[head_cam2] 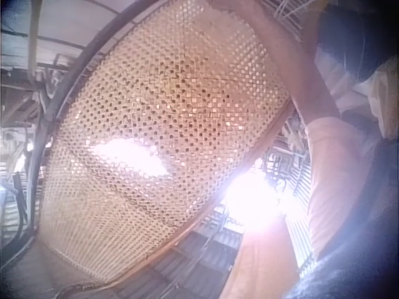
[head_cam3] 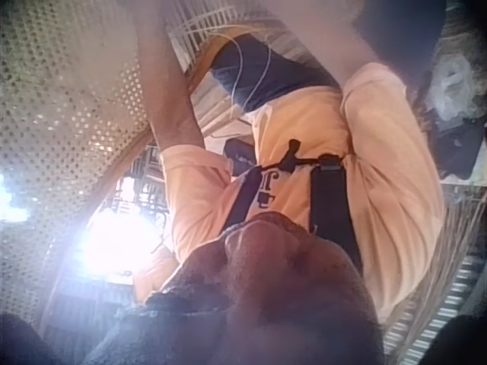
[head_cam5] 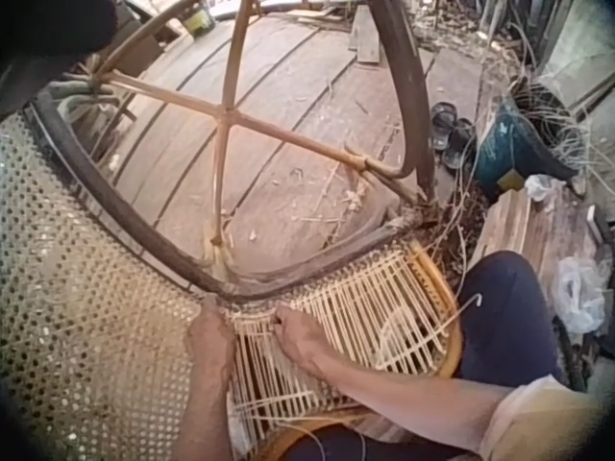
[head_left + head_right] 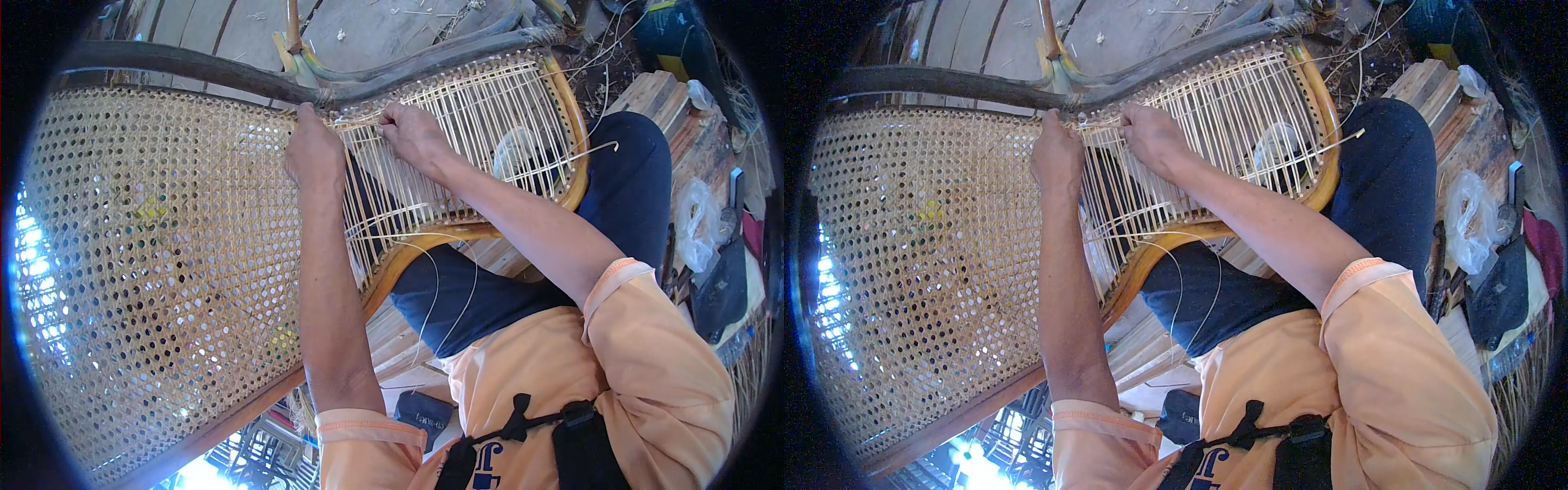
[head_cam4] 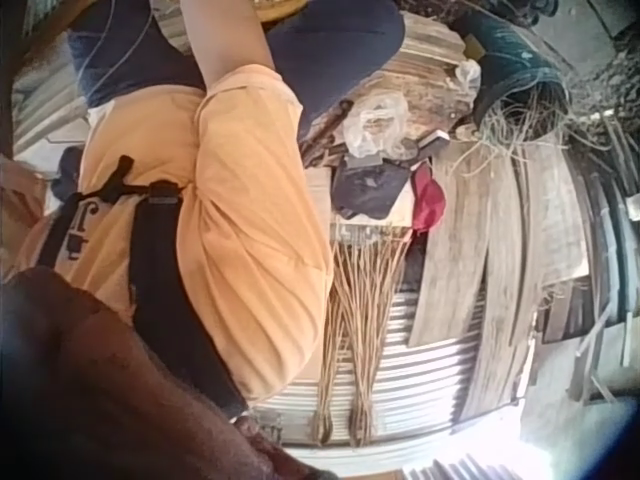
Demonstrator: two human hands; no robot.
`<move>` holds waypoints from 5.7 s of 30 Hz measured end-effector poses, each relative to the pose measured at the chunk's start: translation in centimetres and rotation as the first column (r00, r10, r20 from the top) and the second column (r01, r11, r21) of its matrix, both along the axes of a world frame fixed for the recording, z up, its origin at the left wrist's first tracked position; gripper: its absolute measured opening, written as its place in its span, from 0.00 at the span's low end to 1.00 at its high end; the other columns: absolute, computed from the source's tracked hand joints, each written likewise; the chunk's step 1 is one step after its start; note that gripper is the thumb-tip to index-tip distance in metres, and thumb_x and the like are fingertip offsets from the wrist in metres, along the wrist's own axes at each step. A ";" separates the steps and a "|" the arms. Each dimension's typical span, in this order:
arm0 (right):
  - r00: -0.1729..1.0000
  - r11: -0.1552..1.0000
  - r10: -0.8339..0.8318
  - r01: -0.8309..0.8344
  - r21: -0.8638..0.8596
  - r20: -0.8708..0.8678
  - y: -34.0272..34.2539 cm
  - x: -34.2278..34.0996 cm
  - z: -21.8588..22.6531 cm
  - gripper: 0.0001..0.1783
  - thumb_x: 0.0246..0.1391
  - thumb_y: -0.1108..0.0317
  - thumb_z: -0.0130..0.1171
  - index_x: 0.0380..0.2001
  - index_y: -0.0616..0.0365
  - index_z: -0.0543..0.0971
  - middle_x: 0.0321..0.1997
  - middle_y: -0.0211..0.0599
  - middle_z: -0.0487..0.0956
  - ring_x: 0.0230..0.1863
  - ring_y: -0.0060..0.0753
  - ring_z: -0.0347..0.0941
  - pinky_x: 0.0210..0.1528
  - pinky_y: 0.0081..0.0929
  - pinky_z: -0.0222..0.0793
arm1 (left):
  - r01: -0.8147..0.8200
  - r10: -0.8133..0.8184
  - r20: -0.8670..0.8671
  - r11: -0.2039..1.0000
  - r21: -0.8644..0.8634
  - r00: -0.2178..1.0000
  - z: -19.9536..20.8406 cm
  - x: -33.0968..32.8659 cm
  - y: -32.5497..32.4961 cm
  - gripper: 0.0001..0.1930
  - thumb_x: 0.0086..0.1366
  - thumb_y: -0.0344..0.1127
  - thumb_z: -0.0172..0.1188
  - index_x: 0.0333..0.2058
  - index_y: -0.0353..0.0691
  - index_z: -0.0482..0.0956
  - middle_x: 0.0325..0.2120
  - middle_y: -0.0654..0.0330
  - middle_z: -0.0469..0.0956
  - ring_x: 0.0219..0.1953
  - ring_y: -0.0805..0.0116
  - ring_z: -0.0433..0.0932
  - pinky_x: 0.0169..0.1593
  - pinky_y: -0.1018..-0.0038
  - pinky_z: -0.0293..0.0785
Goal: Repairing the seat of a woven chair using rattan strands.
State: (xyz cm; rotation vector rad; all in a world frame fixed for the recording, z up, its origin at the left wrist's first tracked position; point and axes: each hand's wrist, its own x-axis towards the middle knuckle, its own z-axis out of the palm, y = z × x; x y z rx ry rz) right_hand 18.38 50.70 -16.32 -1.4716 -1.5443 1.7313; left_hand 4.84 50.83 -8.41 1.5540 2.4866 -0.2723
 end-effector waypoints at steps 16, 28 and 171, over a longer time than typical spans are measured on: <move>0.739 0.692 -0.662 0.666 0.279 -0.123 6.1 29.5 12.3 0.09 0.58 0.66 0.50 0.38 0.58 0.75 0.24 0.26 0.73 0.21 0.12 0.66 0.23 0.13 0.64 | -0.087 0.087 0.130 0.996 -0.005 0.988 -0.8 -1.2 -2.5 0.23 0.61 0.34 0.46 0.55 0.36 0.62 0.38 0.45 0.76 0.40 0.48 0.76 0.42 0.61 0.70; 0.615 0.682 -0.639 0.174 0.711 0.462 7.3 41.8 9.5 0.13 0.57 0.66 0.49 0.43 0.59 0.74 0.41 0.44 0.76 0.41 0.33 0.73 0.44 0.29 0.67 | -0.367 0.263 0.563 0.927 0.079 0.783 -2.5 -1.4 -4.6 0.33 0.52 0.21 0.50 0.58 0.28 0.53 0.52 0.46 0.66 0.53 0.58 0.67 0.53 0.70 0.66; 0.684 0.692 0.722 -0.714 -0.104 0.105 6.1 -7.5 0.9 0.08 0.42 0.72 0.49 0.23 0.65 0.75 0.16 0.40 0.74 0.18 0.30 0.73 0.20 0.29 0.67 | -0.673 0.393 0.720 0.727 0.138 0.572 6.3 3.5 -13.4 0.28 0.58 0.18 0.41 0.59 0.33 0.54 0.52 0.48 0.66 0.37 0.72 0.74 0.44 0.78 0.70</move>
